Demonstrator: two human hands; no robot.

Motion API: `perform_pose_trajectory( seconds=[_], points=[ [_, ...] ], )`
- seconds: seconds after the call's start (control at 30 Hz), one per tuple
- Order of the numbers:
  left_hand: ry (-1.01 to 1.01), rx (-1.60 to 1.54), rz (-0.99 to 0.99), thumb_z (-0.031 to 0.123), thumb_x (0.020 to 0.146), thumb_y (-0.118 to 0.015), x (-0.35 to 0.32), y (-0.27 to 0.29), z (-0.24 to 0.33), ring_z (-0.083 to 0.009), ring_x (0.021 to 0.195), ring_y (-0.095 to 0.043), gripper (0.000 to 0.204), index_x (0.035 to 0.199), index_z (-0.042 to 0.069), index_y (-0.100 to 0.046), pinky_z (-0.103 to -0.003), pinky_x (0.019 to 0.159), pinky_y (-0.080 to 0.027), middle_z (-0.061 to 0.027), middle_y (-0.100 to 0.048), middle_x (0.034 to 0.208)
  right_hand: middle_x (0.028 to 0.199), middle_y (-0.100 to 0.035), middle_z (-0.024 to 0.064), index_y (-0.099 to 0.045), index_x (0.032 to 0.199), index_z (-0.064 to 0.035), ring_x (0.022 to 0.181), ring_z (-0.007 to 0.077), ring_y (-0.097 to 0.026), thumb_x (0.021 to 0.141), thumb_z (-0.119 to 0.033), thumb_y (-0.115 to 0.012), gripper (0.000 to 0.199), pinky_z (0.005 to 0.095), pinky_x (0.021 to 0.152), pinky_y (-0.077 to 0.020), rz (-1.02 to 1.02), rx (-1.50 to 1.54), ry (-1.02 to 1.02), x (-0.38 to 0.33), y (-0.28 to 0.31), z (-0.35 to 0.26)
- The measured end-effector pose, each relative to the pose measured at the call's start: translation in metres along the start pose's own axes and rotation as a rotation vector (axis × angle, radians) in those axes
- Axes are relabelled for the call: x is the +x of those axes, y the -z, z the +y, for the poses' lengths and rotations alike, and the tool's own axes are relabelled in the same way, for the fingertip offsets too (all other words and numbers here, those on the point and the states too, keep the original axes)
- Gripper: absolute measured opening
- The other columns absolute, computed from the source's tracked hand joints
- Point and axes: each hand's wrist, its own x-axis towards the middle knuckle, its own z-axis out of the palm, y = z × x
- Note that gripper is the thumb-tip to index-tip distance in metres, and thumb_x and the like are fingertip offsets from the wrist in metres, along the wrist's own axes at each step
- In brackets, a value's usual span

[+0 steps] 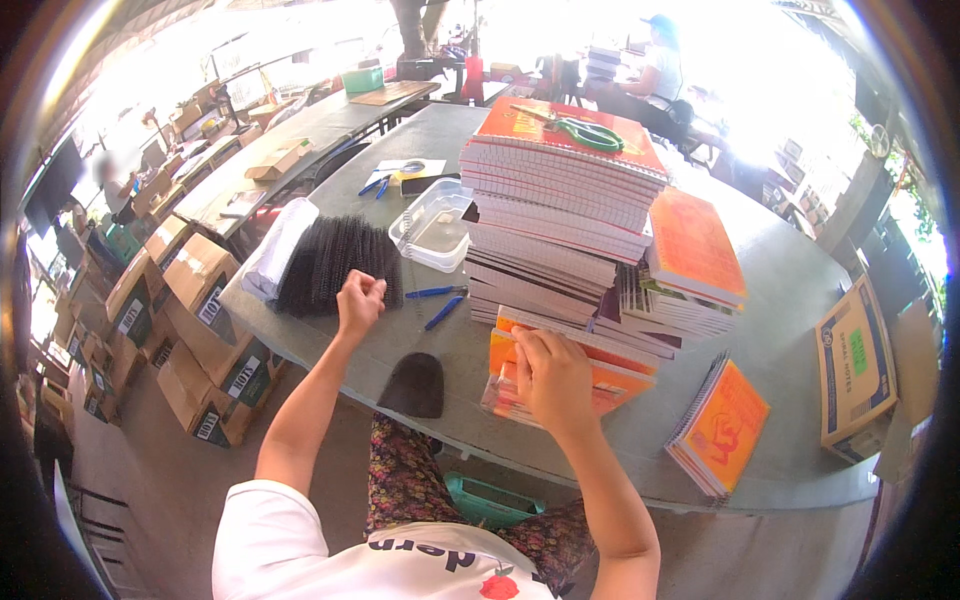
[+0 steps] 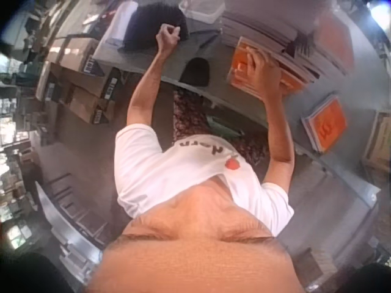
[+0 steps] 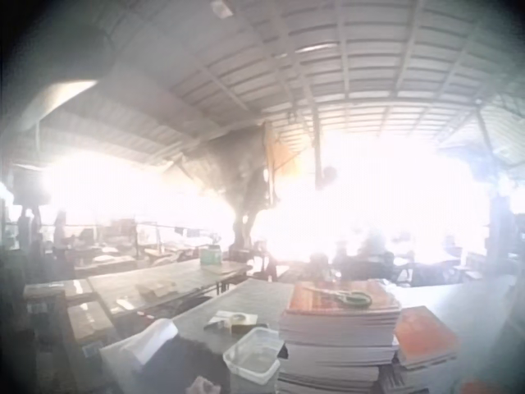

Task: The person manually threads a plastic spiral through the punched edges of a notebook, then uses a small black piece of material to smooth or secure the binding. They handle several notebooks in a stack, finishing the binding for each before setting it aside.

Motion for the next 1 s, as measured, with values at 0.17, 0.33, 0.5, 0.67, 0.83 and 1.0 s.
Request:
perform_pose_trajectory(
  seconds=[0.17, 0.33, 0.5, 0.67, 0.83, 1.0],
  points=[
    [0.394, -0.871, 0.154, 0.015, 0.089, -0.061, 0.031, 0.029, 0.031, -0.0106, 0.06, -0.058, 0.012, 0.091, 0.005, -0.055, -0.021, 0.049, -0.049, -0.0051, -0.061, 0.077, 0.085, -0.064, 0.0059, -0.064, 0.097, -0.0077, 0.077, 0.0256, -0.061, 0.081, -0.014, -0.062, 0.018, 0.0378, 0.068, -0.0462, -0.002, -0.012, 0.024, 0.004, -0.002, -0.003],
    [0.495, -1.165, 0.098, 0.011, 0.087, -0.063, 0.041, 0.049, 0.011, -0.0112, 0.067, -0.06, 0.006, 0.088, 0.007, -0.06, -0.022, 0.053, -0.049, -0.0051, -0.063, 0.077, 0.083, -0.064, 0.0061, -0.066, 0.095, -0.0084, 0.074, 0.0264, -0.061, 0.08, -0.015, -0.064, 0.017, 0.0377, 0.066, -0.0448, 0.01, -0.039, -0.009, 0.007, -0.007, -0.002],
    [0.284, -1.526, 0.188, 0.018, 0.09, -0.06, 0.057, 0.076, 0.084, -0.0131, 0.065, -0.057, 0.022, 0.109, 0.008, -0.057, -0.023, 0.059, -0.047, -0.0045, -0.063, 0.084, 0.08, -0.065, 0.0076, -0.067, 0.092, -0.0079, 0.072, 0.0278, -0.061, 0.078, -0.014, -0.065, 0.015, 0.0372, 0.065, -0.0451, 0.02, -0.039, -0.065, 0.006, -0.005, 0.002],
    [0.061, -0.342, -0.252, 0.008, 0.085, -0.057, 0.01, 0.061, 0.172, -0.0121, 0.06, -0.055, 0.013, 0.097, 0.006, -0.063, -0.027, 0.054, -0.048, -0.0041, -0.061, 0.078, 0.082, -0.066, 0.0102, -0.067, 0.094, -0.0076, 0.072, 0.029, -0.061, 0.078, -0.014, -0.065, 0.017, 0.0362, 0.066, -0.0468, -0.026, 0.043, -0.141, 0.01, -0.006, 0.005],
    [-0.498, -0.173, -0.564, 0.004, 0.082, -0.059, -0.073, -0.014, 0.183, -0.0241, 0.062, -0.06, 0.014, 0.096, 0.003, -0.062, -0.034, 0.059, -0.049, -0.0098, -0.063, 0.084, 0.081, -0.065, 0.0087, -0.067, 0.095, -0.0086, 0.073, 0.0283, -0.061, 0.079, -0.015, -0.063, 0.017, 0.0376, 0.065, -0.0466, -0.011, 0.058, -0.093, 0.009, -0.008, 0.004],
    [-0.447, -0.08, -0.429, 0.004, 0.082, -0.062, -0.083, -0.023, 0.18, -0.0258, 0.063, -0.063, 0.014, 0.096, 0.0, -0.062, -0.033, 0.056, -0.048, -0.0153, -0.064, 0.083, 0.078, -0.063, 0.0062, -0.066, 0.096, -0.0099, 0.072, 0.0264, -0.061, 0.081, -0.016, -0.061, 0.017, 0.0383, 0.064, -0.0455, -0.095, 0.044, -0.128, 0.01, 0.001, -0.004]
  ],
)
